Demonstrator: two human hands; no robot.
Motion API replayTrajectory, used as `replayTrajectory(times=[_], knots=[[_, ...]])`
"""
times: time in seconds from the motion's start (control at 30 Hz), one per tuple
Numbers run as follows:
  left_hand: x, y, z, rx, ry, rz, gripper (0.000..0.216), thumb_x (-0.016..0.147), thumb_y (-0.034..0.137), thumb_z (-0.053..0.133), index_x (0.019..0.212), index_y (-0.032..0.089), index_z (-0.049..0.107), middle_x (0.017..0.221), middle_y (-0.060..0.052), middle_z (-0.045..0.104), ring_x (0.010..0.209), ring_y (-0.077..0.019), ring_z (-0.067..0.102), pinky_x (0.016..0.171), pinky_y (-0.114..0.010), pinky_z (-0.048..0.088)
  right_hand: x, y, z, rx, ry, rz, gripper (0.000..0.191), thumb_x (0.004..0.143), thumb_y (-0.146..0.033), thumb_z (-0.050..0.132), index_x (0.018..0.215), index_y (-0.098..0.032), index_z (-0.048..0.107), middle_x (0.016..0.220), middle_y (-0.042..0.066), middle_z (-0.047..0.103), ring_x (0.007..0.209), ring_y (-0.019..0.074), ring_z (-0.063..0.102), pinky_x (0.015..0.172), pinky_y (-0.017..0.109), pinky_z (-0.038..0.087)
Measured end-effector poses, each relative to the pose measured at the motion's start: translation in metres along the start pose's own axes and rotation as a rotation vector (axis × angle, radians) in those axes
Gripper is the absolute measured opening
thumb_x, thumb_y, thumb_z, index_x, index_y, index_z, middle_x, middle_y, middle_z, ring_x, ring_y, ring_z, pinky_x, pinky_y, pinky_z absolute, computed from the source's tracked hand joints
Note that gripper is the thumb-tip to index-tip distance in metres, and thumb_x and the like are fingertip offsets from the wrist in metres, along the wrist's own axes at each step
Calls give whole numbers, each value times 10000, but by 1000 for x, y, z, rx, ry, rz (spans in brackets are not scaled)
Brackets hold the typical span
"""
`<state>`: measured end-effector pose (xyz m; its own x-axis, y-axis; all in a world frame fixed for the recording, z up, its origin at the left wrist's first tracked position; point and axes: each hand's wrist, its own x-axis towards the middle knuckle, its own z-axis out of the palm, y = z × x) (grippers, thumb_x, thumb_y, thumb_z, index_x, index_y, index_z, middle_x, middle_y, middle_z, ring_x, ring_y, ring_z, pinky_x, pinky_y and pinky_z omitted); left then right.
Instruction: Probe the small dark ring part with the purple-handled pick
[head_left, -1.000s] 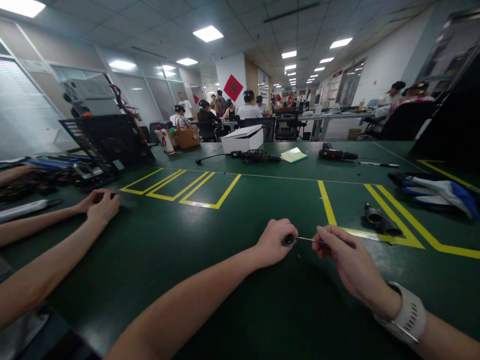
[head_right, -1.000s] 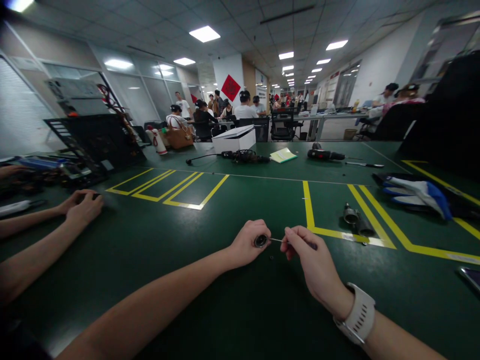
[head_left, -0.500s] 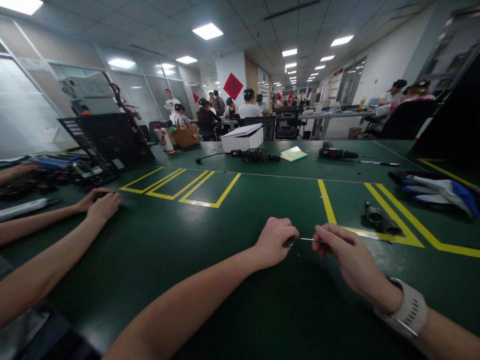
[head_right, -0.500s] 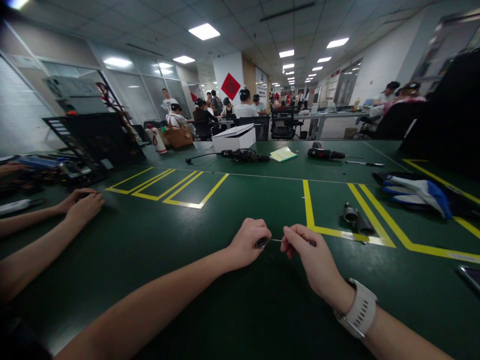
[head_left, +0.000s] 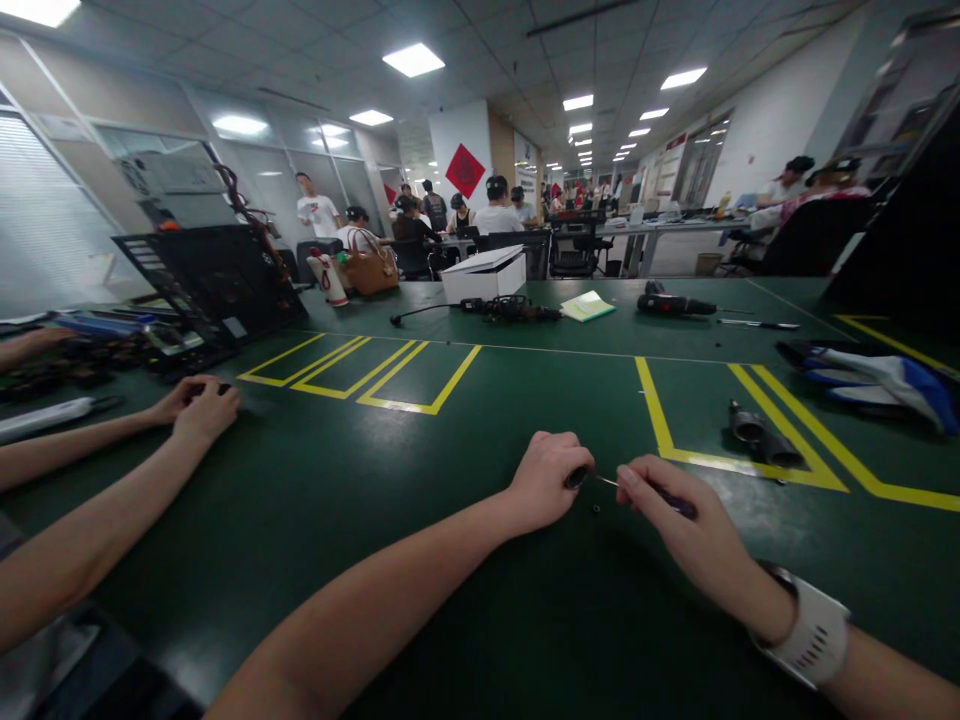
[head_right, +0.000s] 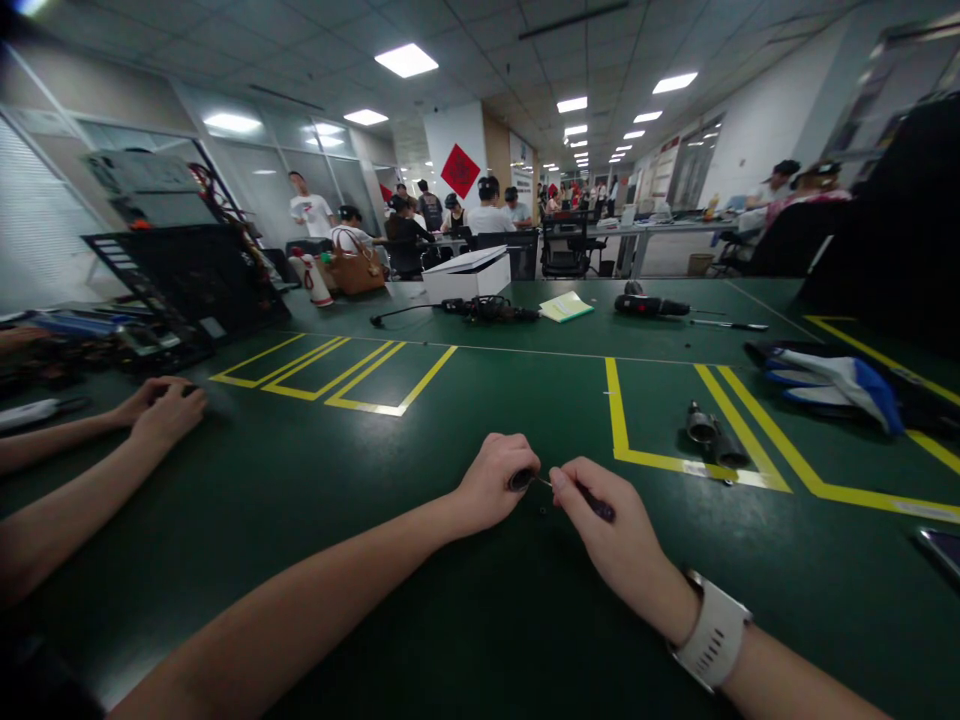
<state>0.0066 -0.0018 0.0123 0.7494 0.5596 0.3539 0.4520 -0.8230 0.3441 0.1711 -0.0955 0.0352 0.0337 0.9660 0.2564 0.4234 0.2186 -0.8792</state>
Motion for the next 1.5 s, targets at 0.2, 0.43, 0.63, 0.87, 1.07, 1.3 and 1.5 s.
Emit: replayTrajectory(times=[0.2, 0.43, 0.63, 0.87, 1.07, 1.3, 1.5], knots=[[0, -1, -4, 11, -27, 33, 79, 805, 83, 538, 791, 155, 567, 804, 1, 546, 769, -133, 503, 727, -277, 345, 8, 11, -1, 262, 11, 134, 292, 848, -429, 539, 676, -206, 615, 668, 17, 591, 660, 183, 536, 605, 322, 423], [2, -5, -6, 17, -55, 34, 101, 788, 60, 532, 790, 157, 560, 816, -3, 549, 794, -139, 515, 750, -281, 347, 7, 13, 0, 346, 24, 170, 286, 859, -427, 535, 705, -201, 621, 678, 16, 592, 665, 175, 533, 601, 316, 428], [4, -9, -9, -10, -45, 33, 85, 788, 75, 534, 786, 156, 561, 820, -11, 560, 803, -144, 525, 765, -290, 353, 6, 12, 1, 362, 16, 168, 266, 829, -433, 586, 698, -208, 643, 686, 8, 603, 684, 175, 529, 628, 318, 403], [4, -10, -9, -30, -73, 68, 89, 791, 73, 525, 792, 158, 551, 825, -9, 561, 824, -149, 525, 783, -293, 356, 9, 6, 2, 514, -6, 275, 265, 816, -427, 595, 690, -200, 642, 673, 11, 611, 649, 164, 535, 610, 306, 429], [4, -11, -9, -25, -64, 54, 97, 795, 65, 519, 768, 154, 546, 804, -4, 552, 803, -140, 523, 774, -284, 357, 12, 9, -1, 640, 2, 352, 263, 788, -425, 630, 681, -185, 642, 658, 19, 608, 617, 155, 531, 578, 292, 440], [4, -6, -14, -35, -78, 31, 99, 794, 61, 528, 758, 150, 550, 814, -6, 559, 807, -141, 521, 782, -289, 360, 14, 20, -4, 684, 17, 371, 261, 787, -413, 634, 660, -186, 639, 628, 15, 592, 580, 151, 521, 541, 285, 435], [4, -6, -14, -35, -79, 37, 87, 801, 72, 529, 778, 150, 558, 830, -10, 565, 815, -142, 522, 785, -289, 356, 12, 13, -2, 644, 33, 316, 253, 801, -416, 616, 678, -198, 642, 659, 14, 598, 622, 160, 531, 579, 298, 442]])
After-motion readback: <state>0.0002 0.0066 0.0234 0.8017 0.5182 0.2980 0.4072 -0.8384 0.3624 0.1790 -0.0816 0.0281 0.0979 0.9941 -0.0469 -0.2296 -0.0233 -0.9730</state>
